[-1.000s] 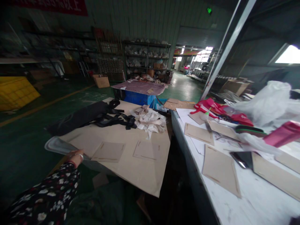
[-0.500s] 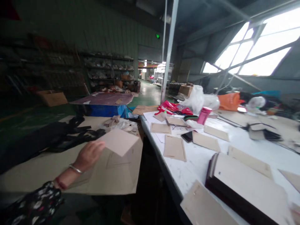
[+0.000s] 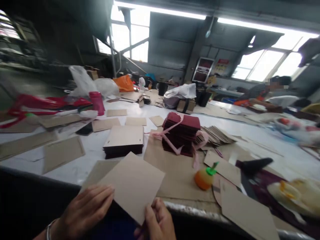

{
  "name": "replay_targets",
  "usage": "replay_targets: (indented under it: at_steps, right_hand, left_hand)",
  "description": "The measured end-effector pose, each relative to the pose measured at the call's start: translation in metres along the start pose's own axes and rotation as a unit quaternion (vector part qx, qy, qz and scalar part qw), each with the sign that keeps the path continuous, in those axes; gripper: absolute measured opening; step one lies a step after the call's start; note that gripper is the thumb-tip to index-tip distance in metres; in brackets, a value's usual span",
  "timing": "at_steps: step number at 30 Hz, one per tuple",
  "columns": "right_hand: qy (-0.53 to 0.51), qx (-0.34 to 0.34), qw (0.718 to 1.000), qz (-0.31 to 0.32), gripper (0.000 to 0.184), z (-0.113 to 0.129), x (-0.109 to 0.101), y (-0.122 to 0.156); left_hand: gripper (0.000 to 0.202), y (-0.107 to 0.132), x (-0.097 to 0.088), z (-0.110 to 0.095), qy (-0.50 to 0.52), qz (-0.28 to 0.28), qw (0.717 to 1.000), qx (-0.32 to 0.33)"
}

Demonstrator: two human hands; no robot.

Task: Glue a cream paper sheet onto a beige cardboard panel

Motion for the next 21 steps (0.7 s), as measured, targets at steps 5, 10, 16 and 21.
replay_targets:
  at_steps: [5, 10, 16, 21]
  right_hand:
    - [0.029, 0.020, 0.994, -0.101, 0.055, 0.004, -0.090, 0.004]
    - [0.137, 0.057, 0.973, -0.179, 0.055, 0.010, -0.148, -0.007]
    - [0.329, 0.043, 0.875, -0.351, 0.038, 0.041, -0.198, 0.006]
    - [0.320, 0.049, 0.801, -0.504, 0.069, 0.056, -0.251, 0.032]
  left_hand:
    - [0.032, -0.040, 0.052, -0.022, 0.085, -0.049, 0.995, -0.025]
    - [0.025, -0.069, 0.095, -0.027, 0.139, -0.041, 0.989, -0.042]
    - [0.021, -0.064, 0.135, -0.029, 0.162, 0.012, 0.984, -0.069]
    - [0.020, -0.043, 0.130, -0.021, 0.188, 0.012, 0.971, -0.148]
Point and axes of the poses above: each hand's wrist, its own y-axis away from the middle knuckle, its own x-axis out of the palm, z = x × y, the point moved 9 cm from there along -y, towards the middle knuckle, and after that the axes turned 11 degrees about x, right-handed, at the moved point
